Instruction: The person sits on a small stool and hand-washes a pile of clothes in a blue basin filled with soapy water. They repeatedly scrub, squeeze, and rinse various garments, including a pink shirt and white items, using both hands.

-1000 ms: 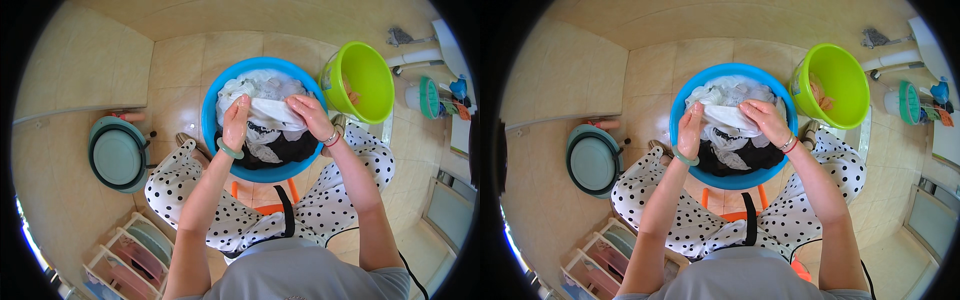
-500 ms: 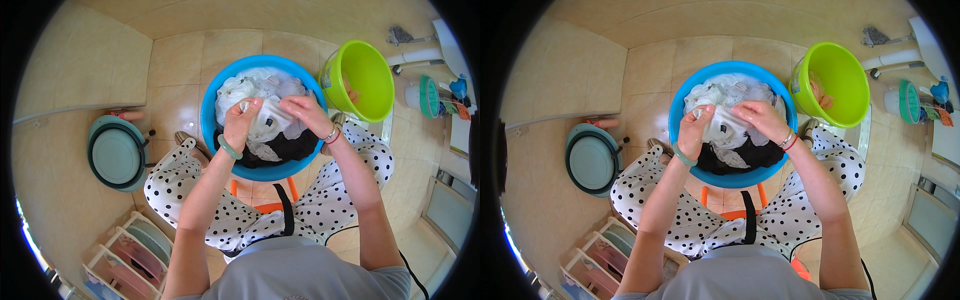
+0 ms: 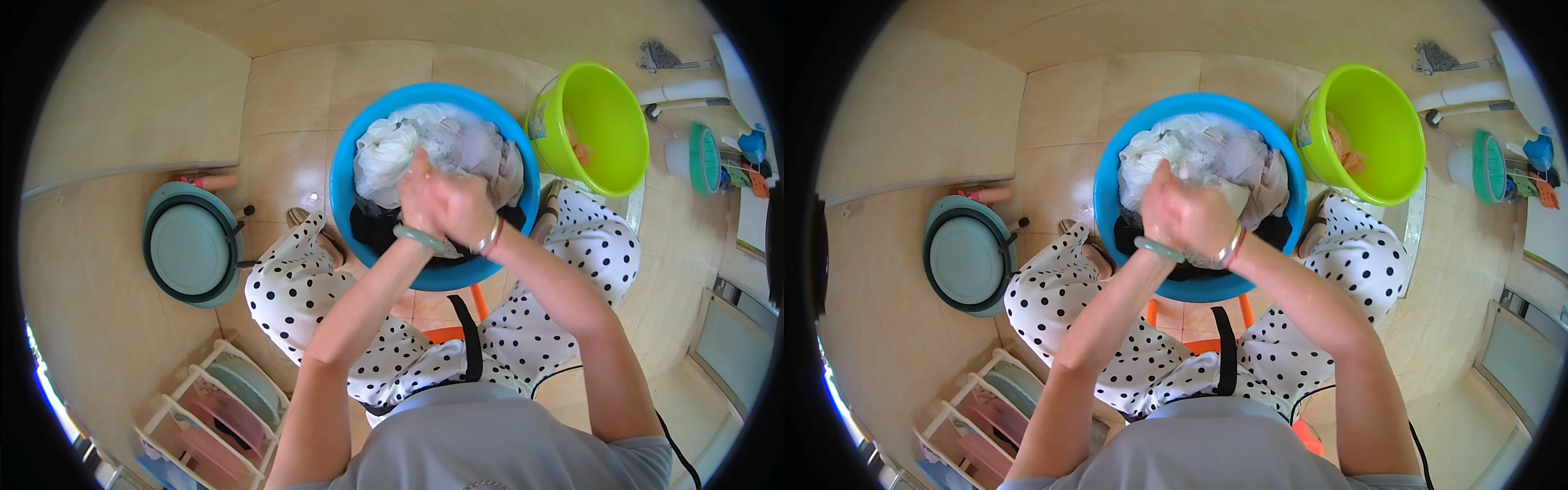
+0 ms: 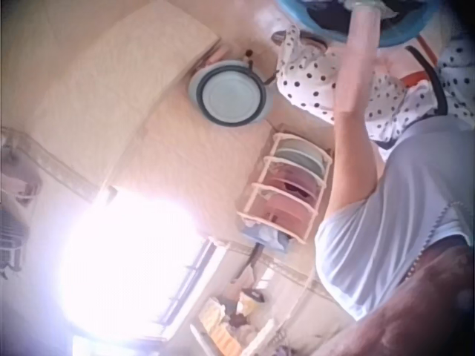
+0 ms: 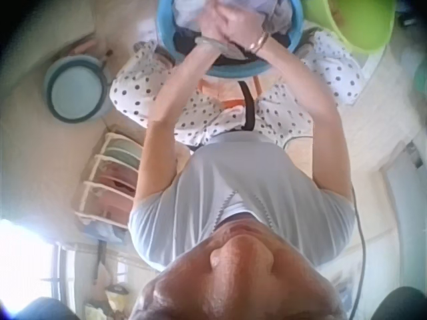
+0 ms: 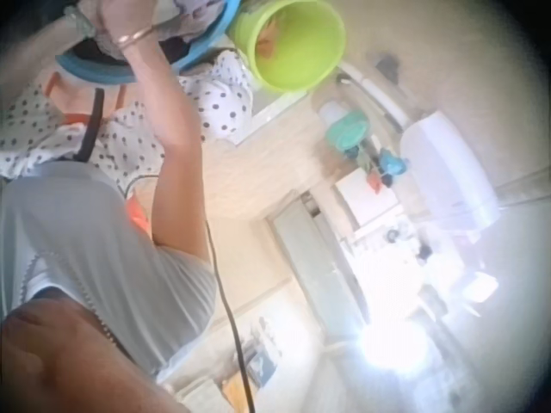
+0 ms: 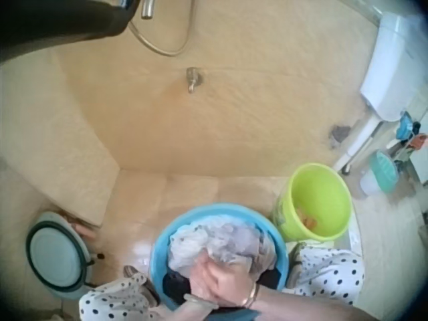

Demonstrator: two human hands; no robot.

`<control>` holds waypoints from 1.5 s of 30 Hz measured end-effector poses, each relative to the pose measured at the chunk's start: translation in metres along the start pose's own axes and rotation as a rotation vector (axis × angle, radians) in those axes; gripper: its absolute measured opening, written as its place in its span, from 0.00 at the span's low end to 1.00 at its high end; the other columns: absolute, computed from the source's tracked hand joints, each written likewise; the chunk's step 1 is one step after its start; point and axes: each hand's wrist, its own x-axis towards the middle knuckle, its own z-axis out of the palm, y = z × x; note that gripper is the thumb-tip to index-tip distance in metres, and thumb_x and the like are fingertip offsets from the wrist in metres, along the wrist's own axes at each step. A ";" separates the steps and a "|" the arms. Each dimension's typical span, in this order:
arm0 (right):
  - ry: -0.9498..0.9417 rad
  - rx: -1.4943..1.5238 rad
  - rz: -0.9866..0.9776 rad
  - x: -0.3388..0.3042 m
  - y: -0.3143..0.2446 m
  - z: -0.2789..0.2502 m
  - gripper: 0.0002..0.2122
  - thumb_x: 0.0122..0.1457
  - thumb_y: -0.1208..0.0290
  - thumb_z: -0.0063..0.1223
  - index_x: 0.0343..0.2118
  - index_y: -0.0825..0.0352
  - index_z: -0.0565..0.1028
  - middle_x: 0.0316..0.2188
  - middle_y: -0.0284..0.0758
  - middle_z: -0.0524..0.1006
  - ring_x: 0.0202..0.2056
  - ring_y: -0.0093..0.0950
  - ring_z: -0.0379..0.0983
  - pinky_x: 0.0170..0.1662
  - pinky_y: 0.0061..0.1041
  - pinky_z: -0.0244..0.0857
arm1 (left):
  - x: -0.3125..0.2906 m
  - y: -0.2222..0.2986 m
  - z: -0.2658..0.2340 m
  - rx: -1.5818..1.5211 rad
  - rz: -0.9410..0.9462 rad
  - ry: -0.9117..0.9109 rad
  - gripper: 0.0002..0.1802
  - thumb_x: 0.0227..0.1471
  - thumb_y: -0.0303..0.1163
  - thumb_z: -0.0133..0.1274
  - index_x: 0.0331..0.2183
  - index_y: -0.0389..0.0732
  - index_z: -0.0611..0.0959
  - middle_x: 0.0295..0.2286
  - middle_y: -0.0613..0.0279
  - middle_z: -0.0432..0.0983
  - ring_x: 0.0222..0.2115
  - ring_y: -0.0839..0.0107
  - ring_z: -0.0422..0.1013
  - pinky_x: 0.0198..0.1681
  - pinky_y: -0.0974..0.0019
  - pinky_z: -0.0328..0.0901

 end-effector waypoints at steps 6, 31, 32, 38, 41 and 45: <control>-0.005 -0.106 0.242 -0.019 0.040 0.019 0.10 0.58 0.67 0.43 0.25 0.67 0.70 0.17 0.44 0.71 0.21 0.41 0.71 0.22 0.37 0.63 | -0.018 -0.019 0.011 0.261 -0.220 0.065 0.14 0.56 0.33 0.41 0.41 0.37 0.75 0.39 0.62 0.72 0.40 0.72 0.68 0.43 0.69 0.63; 0.164 0.331 0.795 -0.001 0.240 0.079 0.19 0.58 0.54 0.45 0.26 0.69 0.75 0.24 0.44 0.76 0.22 0.35 0.69 0.28 0.31 0.63 | 0.162 -0.080 -0.058 -0.058 -0.088 0.229 0.14 0.54 0.39 0.52 0.37 0.39 0.77 0.29 0.66 0.73 0.28 0.76 0.69 0.31 0.71 0.64; 0.114 0.232 0.782 -0.001 0.239 0.092 0.19 0.58 0.55 0.45 0.27 0.69 0.75 0.25 0.45 0.76 0.24 0.37 0.70 0.29 0.32 0.64 | 0.172 -0.090 -0.071 0.042 0.004 0.258 0.13 0.54 0.38 0.53 0.36 0.39 0.77 0.29 0.66 0.73 0.28 0.76 0.69 0.31 0.70 0.64; -0.310 -0.269 0.814 -0.030 0.274 0.149 0.12 0.56 0.65 0.44 0.31 0.68 0.75 0.29 0.49 0.76 0.33 0.47 0.73 0.36 0.39 0.67 | 0.208 -0.133 -0.104 1.600 0.126 0.268 0.10 0.51 0.33 0.49 0.36 0.42 0.78 0.33 0.60 0.76 0.35 0.64 0.72 0.39 0.64 0.64; -0.478 -0.320 0.873 -0.029 0.287 0.155 0.09 0.53 0.73 0.43 0.32 0.69 0.74 0.29 0.50 0.75 0.33 0.49 0.72 0.37 0.42 0.66 | 0.229 -0.152 -0.136 2.494 0.090 -0.349 0.14 0.52 0.31 0.43 0.40 0.41 0.78 0.41 0.56 0.74 0.43 0.58 0.69 0.45 0.60 0.63; -0.242 -0.132 0.454 -0.027 0.250 0.144 0.07 0.51 0.75 0.43 0.34 0.65 0.72 0.29 0.45 0.75 0.33 0.42 0.73 0.34 0.43 0.67 | 0.241 -0.165 -0.179 0.480 -0.173 0.301 0.16 0.54 0.36 0.45 0.44 0.40 0.74 0.35 0.60 0.74 0.36 0.69 0.70 0.40 0.67 0.66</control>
